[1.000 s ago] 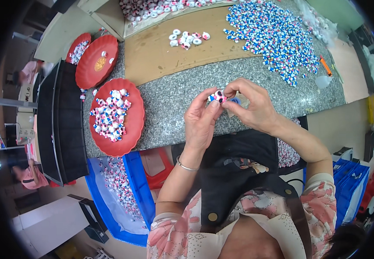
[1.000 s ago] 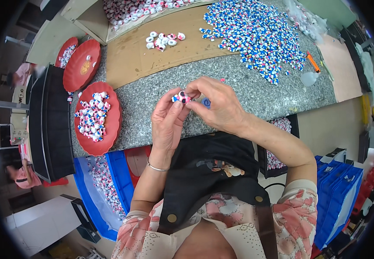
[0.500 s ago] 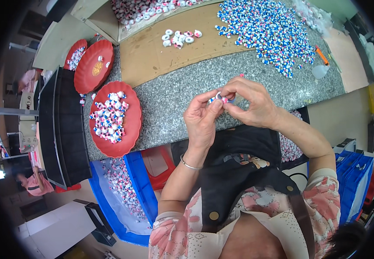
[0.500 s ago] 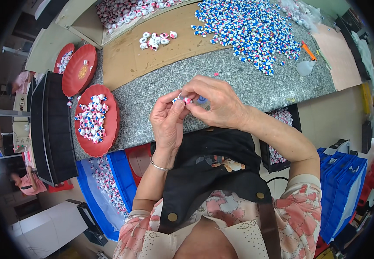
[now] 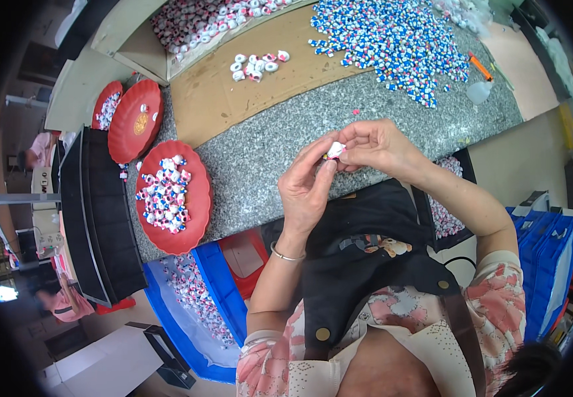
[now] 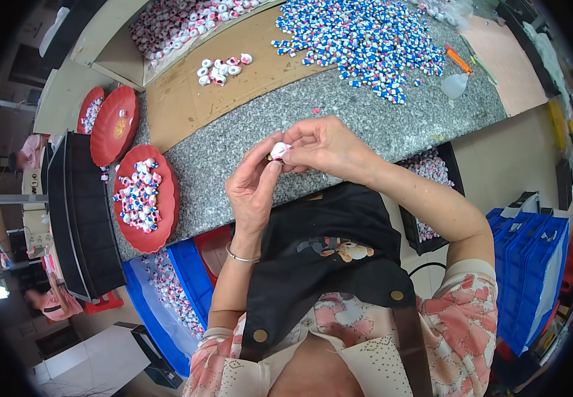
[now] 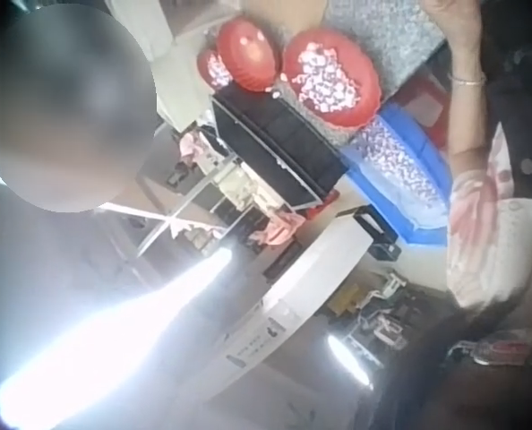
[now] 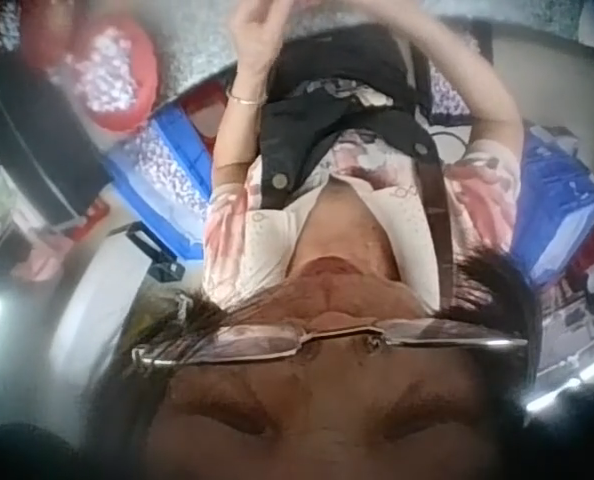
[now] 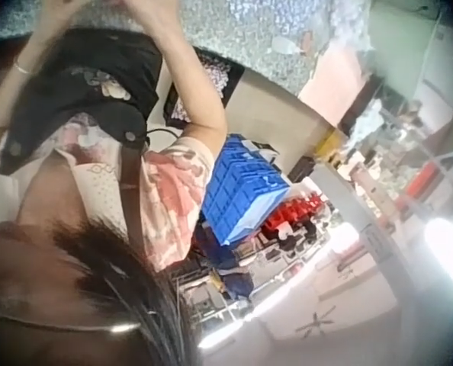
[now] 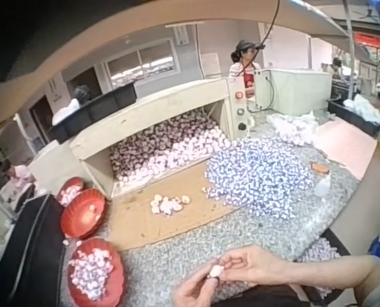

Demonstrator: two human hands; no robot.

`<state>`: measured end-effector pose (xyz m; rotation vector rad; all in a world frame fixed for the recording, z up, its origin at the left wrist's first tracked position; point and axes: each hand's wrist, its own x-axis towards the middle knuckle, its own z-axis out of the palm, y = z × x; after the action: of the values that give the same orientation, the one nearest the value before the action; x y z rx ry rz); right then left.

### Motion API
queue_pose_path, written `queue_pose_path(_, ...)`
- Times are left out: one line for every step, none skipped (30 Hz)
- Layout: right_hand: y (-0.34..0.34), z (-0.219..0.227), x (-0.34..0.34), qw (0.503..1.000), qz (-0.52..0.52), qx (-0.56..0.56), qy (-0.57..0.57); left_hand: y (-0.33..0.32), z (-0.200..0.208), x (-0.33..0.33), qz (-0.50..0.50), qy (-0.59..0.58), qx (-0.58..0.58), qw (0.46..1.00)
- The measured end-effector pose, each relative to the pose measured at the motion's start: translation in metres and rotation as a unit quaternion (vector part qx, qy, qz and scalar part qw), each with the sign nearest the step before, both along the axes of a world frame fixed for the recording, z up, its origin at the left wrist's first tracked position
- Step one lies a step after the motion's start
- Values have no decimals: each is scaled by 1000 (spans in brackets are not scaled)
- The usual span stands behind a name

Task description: Assembling small plastic toy parts and sorting them into trays.

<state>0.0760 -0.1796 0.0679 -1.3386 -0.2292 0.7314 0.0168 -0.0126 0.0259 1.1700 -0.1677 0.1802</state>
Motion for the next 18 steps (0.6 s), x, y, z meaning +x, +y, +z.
queue_pose_path(-1,-1,-1,1000,-1,0,1,3,1,1,41,-56,161,985)
queue_pose_path(-2,-3,-2,1000,2,-17,-24,6,3,1,82,-111,317,938)
queue_pose_path(-2,-4,-3,998,5,-34,-49,7,8,1,82,-109,317,938)
queue_pose_path(-2,-4,-3,998,5,-34,-48,8,14,1,100,-150,376,909)
queue_pose_path(-2,-3,-3,997,7,-41,-62,8,18,0,118,-189,433,874)
queue_pose_path(-1,-3,-3,996,10,-49,-76,9,19,-1,118,-187,433,874)
queue_pose_path(-1,-2,-4,996,10,-49,-74,8,19,-2,117,-185,432,875)
queue_pose_path(-1,0,-4,995,16,-56,-83,8,19,-3,115,-183,430,877)
queue_pose_path(-1,2,-5,993,21,-64,-92,9,20,-4,114,-182,430,877)
queue_pose_path(0,4,-6,994,20,-64,-91,9,20,-5,117,-185,436,873)
queue_pose_path(0,7,-7,991,19,-82,-107,9,20,-5,120,-188,442,869)
queue_pose_path(1,9,-8,987,17,-99,-122,7,19,-6,120,-188,442,869)
queue_pose_path(1,8,-10,988,16,-100,-121,5,19,-6,136,-208,441,862)
queue_pose_path(2,6,-12,986,2,-102,-131,2,18,-6,152,-228,441,855)
queue_pose_path(2,5,-14,984,-13,-104,-141,0,17,-7,151,-227,441,855)
queue_pose_path(1,7,-15,985,-14,-104,-139,-2,17,-6,168,-250,444,844)
queue_pose_path(1,11,-17,982,-20,-111,-154,-3,16,-7,185,-271,448,832)
queue_pose_path(1,13,-19,978,-26,-117,-168,-5,14,-7,182,-270,449,832)
